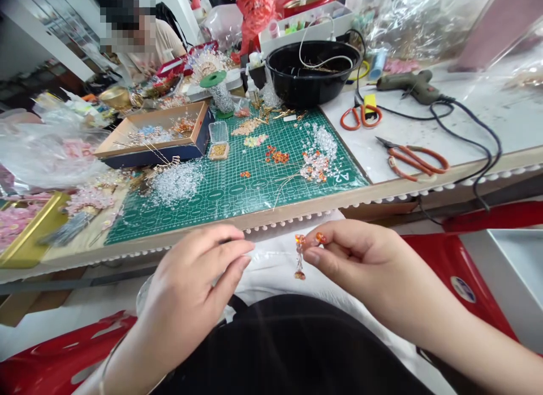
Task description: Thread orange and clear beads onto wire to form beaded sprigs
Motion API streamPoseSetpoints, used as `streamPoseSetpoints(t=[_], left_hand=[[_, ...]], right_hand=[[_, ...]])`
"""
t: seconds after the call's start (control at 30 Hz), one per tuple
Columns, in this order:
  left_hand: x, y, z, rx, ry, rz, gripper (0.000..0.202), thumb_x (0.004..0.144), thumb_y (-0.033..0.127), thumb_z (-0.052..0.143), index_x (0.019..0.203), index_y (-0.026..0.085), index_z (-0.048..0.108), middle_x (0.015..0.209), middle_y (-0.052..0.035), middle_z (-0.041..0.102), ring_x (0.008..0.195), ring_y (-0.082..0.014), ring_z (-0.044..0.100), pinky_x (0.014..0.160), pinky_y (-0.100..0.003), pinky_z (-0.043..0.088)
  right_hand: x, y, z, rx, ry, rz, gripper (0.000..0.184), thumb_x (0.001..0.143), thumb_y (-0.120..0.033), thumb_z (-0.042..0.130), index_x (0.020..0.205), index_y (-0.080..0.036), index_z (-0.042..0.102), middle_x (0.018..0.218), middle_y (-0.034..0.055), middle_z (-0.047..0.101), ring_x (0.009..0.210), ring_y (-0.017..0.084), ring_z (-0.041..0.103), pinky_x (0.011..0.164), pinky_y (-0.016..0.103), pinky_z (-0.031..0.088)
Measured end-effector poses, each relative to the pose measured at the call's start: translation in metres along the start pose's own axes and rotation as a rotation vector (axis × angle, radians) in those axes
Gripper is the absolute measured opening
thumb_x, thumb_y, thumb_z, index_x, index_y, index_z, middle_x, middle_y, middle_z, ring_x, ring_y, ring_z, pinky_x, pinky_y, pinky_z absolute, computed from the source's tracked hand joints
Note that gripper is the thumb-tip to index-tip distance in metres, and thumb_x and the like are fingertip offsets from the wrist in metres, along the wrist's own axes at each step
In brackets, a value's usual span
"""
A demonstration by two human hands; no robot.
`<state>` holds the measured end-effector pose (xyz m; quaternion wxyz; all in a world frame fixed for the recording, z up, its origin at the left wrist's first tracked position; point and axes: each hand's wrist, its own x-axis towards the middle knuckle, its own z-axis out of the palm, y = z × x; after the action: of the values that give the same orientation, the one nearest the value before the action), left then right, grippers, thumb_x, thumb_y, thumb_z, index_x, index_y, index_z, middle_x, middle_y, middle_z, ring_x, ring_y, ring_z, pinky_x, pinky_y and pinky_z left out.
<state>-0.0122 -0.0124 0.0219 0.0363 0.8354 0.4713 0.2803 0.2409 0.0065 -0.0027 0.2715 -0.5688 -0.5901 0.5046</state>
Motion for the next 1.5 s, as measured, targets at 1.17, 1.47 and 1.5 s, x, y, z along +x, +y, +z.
streamPoseSetpoints(t=[1.17, 1.47, 1.5], left_hand=[[0.006, 0.006, 0.044, -1.657, -0.152, -0.804, 0.019, 0.071, 0.025, 0.090, 0.076, 0.016, 0.074, 0.075, -0.0001, 0.069, 0.072, -0.0103, 0.059, 0.072, -0.024, 0.046], [0.007, 0.002, 0.043, -1.454, -0.248, -0.866, 0.028, 0.068, 0.034, 0.090, 0.076, 0.016, 0.070, 0.066, 0.0019, 0.059, 0.064, -0.0100, 0.048, 0.062, -0.025, 0.037], [0.008, 0.001, 0.042, -1.407, -0.294, -0.871, 0.028, 0.068, 0.035, 0.089, 0.076, 0.017, 0.069, 0.063, 0.0033, 0.055, 0.060, -0.0096, 0.044, 0.058, -0.025, 0.034]], right_hand=[[-0.028, 0.000, 0.023, -0.606, 0.244, -0.599, 0.012, 0.095, -0.028, 0.056, 0.101, -0.035, 0.065, 0.079, -0.0057, 0.079, 0.058, 0.015, 0.072, 0.050, 0.029, 0.052], [-0.020, -0.006, 0.019, -0.826, 0.188, -0.967, 0.018, 0.097, -0.010, 0.056, 0.105, -0.024, 0.063, 0.077, 0.0032, 0.070, 0.065, 0.019, 0.066, 0.062, 0.034, 0.051], [-0.018, -0.007, 0.018, -0.853, 0.185, -1.005, 0.018, 0.097, -0.010, 0.056, 0.104, -0.024, 0.063, 0.079, 0.0038, 0.070, 0.068, 0.020, 0.066, 0.066, 0.036, 0.052]])
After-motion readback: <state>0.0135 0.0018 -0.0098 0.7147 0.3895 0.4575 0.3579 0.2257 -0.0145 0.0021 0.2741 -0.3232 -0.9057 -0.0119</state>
